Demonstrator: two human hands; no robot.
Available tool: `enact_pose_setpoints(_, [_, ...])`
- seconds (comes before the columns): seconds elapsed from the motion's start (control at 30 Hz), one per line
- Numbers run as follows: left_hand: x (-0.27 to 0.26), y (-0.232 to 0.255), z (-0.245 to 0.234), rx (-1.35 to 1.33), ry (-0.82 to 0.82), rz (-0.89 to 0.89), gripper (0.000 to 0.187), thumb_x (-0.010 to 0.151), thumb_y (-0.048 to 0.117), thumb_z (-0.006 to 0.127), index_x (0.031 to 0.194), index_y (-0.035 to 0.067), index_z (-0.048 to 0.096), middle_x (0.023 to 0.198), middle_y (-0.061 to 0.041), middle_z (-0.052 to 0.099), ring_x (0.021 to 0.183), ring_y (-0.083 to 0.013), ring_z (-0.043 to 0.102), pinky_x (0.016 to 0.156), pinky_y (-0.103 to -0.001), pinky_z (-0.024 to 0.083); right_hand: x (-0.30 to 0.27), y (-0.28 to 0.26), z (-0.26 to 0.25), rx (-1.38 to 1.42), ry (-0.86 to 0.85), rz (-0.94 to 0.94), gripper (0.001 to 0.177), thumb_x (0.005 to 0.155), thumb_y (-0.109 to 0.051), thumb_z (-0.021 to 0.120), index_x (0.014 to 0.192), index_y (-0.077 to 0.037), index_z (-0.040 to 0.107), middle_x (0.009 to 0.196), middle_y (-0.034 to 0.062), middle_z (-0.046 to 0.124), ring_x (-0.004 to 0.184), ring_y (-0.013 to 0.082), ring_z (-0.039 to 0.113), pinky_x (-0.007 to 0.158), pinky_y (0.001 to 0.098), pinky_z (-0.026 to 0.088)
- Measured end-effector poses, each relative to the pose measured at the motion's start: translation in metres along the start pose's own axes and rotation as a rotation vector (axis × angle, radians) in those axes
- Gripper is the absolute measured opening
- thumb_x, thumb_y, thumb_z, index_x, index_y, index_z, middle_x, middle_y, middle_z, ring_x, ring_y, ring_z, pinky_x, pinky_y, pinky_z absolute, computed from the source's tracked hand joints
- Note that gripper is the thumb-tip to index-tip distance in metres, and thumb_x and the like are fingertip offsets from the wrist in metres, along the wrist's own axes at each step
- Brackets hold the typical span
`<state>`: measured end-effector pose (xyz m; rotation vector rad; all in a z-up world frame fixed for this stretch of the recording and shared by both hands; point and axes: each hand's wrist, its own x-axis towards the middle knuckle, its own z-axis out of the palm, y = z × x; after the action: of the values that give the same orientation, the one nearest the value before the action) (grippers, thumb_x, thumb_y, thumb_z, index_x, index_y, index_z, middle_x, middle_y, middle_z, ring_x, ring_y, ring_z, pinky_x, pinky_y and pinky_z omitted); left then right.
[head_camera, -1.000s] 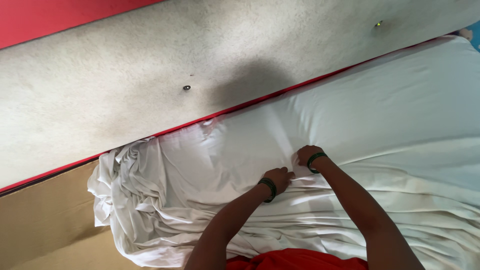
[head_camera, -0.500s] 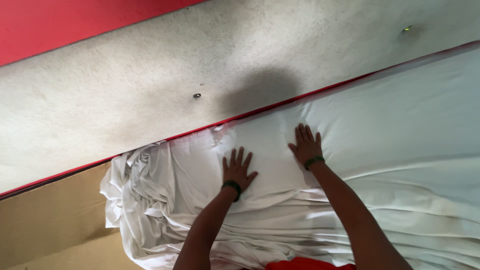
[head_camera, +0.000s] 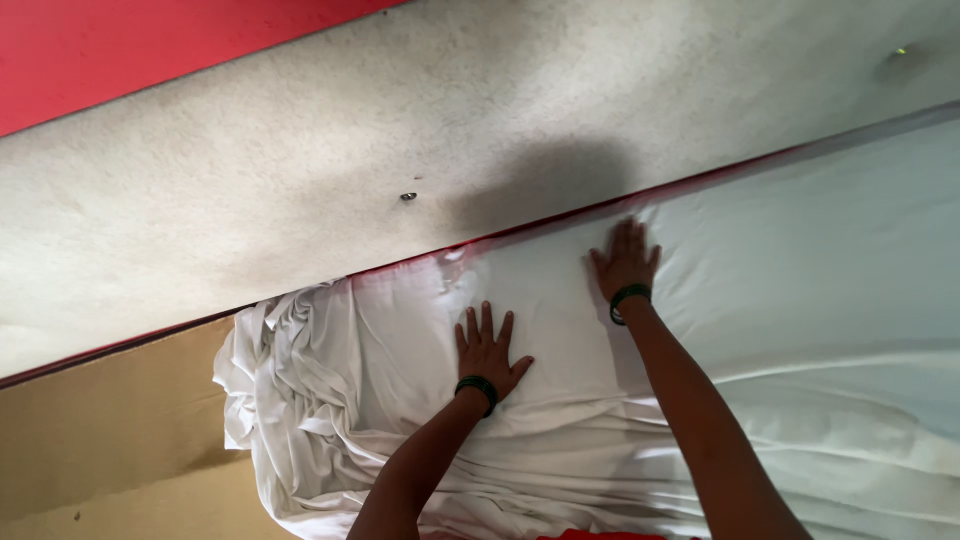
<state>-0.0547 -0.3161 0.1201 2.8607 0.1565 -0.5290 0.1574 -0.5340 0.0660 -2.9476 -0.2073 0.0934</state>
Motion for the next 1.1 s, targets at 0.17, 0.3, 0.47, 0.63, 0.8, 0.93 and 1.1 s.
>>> enact_pose_setpoints(0.17, [0.003,-0.001,0.001,-0.008,-0.016,-0.005,0.096,0.093,0.069,0.05,0.164,0.015,0.014,0.171,-0.02,-0.003,0.156,-0.044,-0.007,0.123,-0.061,-0.002,-0.031,-0.079,0.027,-0.165,-0.205,-0.199,0.083,0.1,-0.056,0.037,0.167,-0.014,0.009,0.174,0.0017,0.005,0.159,0.0205,0.005,0.123,0.0588,0.006])
enact_pose_setpoints(0.3, [0.008,-0.006,0.017,0.006,0.02,0.009,0.104,0.092,0.071,0.05,0.164,0.008,0.009,0.171,-0.02,-0.001,0.156,-0.0434,-0.006,0.123,-0.061,-0.003,-0.075,-0.126,0.016,-0.209,-0.307,-0.438,0.07,0.104,-0.048,0.032,0.164,-0.016,0.014,0.173,0.0011,0.006,0.158,0.02,0.004,0.124,0.0579,0.004])
enact_pose_setpoints(0.47, [0.009,-0.007,0.021,0.022,0.009,0.003,0.106,0.092,0.072,0.048,0.164,0.006,0.008,0.171,-0.02,-0.002,0.157,-0.0428,-0.007,0.123,-0.06,-0.003,-0.081,-0.13,0.002,-0.168,-0.311,-0.466,0.065,0.105,-0.045,0.028,0.163,-0.018,0.014,0.172,-0.0007,0.005,0.158,0.0193,0.003,0.125,0.0555,0.002])
enact_pose_setpoints(0.63, [0.009,-0.005,0.014,0.044,-0.034,-0.02,0.106,0.092,0.073,0.047,0.164,0.007,0.006,0.171,-0.02,-0.005,0.157,-0.0433,-0.01,0.123,-0.06,-0.003,-0.081,-0.131,0.001,-0.155,-0.339,-0.453,0.067,0.105,-0.045,0.029,0.164,-0.019,0.013,0.173,-0.0016,0.004,0.158,0.0187,0.002,0.125,0.0552,0.002])
enact_pose_setpoints(0.8, [0.007,0.001,0.009,0.064,-0.069,-0.037,0.106,0.093,0.073,0.045,0.165,0.007,0.004,0.172,-0.02,-0.007,0.157,-0.0433,-0.011,0.124,-0.06,-0.003,-0.081,-0.13,0.001,-0.172,-0.361,-0.453,0.066,0.106,-0.045,0.027,0.164,-0.019,0.013,0.173,-0.0016,0.004,0.158,0.019,0.002,0.126,0.0546,0.002])
enact_pose_setpoints(0.93, [0.007,0.002,0.002,0.095,-0.114,-0.035,0.105,0.095,0.073,0.042,0.164,0.007,0.0,0.171,-0.02,-0.01,0.156,-0.0441,-0.013,0.123,-0.061,-0.003,-0.082,-0.129,-0.001,-0.168,-0.338,-0.462,0.065,0.106,-0.046,0.025,0.164,-0.019,0.012,0.173,-0.0016,0.004,0.158,0.0186,0.001,0.126,0.0533,0.002])
enact_pose_setpoints(1.1, [0.008,0.0,-0.002,0.084,-0.137,-0.008,0.106,0.095,0.074,0.04,0.164,0.006,-0.001,0.171,-0.021,-0.011,0.156,-0.046,-0.014,0.122,-0.063,-0.003,-0.084,-0.131,0.0,-0.179,-0.348,-0.448,0.065,0.106,-0.046,0.024,0.164,-0.019,0.012,0.173,-0.0021,0.003,0.158,0.0188,0.001,0.126,0.0522,0.002])
